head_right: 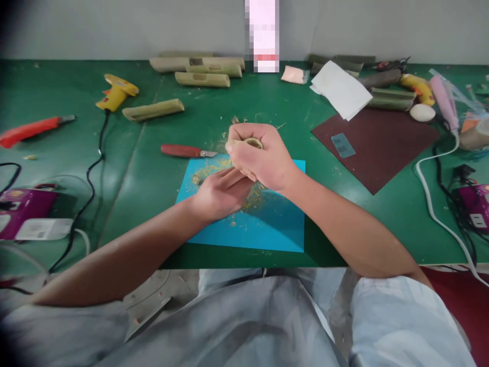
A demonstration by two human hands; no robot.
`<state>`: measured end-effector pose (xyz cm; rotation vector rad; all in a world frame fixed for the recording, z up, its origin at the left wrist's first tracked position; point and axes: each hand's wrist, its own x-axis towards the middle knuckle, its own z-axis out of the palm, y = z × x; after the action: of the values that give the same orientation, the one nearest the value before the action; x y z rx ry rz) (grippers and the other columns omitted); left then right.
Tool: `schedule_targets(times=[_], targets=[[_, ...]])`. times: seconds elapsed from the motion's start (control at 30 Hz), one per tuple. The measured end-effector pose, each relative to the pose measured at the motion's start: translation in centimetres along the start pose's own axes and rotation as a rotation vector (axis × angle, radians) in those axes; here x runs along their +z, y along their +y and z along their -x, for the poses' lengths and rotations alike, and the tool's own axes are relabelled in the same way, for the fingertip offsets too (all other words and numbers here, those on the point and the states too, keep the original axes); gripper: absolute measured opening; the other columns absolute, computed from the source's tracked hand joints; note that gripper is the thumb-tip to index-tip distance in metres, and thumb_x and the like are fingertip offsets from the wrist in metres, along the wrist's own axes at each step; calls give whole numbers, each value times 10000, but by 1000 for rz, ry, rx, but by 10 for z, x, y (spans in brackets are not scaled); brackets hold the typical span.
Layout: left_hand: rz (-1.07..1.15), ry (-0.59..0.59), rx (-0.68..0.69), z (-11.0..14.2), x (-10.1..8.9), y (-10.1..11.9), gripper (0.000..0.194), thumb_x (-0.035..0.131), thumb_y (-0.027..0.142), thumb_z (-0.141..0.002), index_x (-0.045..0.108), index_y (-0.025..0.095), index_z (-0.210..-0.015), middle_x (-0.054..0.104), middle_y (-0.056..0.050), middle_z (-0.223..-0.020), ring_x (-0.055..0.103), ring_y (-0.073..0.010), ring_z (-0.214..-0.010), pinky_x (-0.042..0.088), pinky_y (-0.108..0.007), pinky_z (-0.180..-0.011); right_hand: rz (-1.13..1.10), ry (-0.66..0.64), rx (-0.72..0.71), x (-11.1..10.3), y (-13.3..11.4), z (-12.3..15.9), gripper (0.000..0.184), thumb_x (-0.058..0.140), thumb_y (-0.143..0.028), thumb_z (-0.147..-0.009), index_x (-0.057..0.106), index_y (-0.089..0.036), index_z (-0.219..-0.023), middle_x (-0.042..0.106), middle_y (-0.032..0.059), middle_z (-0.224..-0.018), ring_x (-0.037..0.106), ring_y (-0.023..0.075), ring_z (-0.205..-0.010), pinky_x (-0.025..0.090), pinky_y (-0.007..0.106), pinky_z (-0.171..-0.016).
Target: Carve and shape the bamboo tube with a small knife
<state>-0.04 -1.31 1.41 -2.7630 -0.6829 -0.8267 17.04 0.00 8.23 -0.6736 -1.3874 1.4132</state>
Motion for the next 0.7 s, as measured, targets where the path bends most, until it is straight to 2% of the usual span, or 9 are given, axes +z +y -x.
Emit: schedule_targets(times=[0.17,0.37,0.5,0.7], targets=[[-9,13,29,2,-1,-3,299,428,115,-992,622,143,-1217,694,-57,-929,664,-159,-765,547,-274,-681,-15,-15,-26,0,1,-1,410,638,-357,-854,399,-250,-539,385,-70,-435,308,78,-399,241,244,-388],[-1,64,43,-4,1,-2,259,407,113,-1001,643,149,-1099,689,-43,-869,655,-144,-722,534,-260,-639,-30,1,-24,0,1,0,332,601,-245,-817,427,-252,-535,397,-64,-444,322,98,-404,240,274,-405],[-67,49,23,-2,0,-2,285,422,110,-993,630,174,-1178,707,-32,-908,673,-131,-744,550,-246,-672,-7,-6,-13,0,0,0,324,552,-207,-811,402,-258,-529,376,-64,-433,304,97,-405,247,267,-403],[33,94,14,-10,-1,0,238,461,76,-952,659,147,-1063,716,-41,-880,673,-125,-717,526,-224,-616,-30,3,-24,1,0,-1,302,570,-218,-773,413,-253,-517,395,-64,-419,318,91,-392,239,260,-385]])
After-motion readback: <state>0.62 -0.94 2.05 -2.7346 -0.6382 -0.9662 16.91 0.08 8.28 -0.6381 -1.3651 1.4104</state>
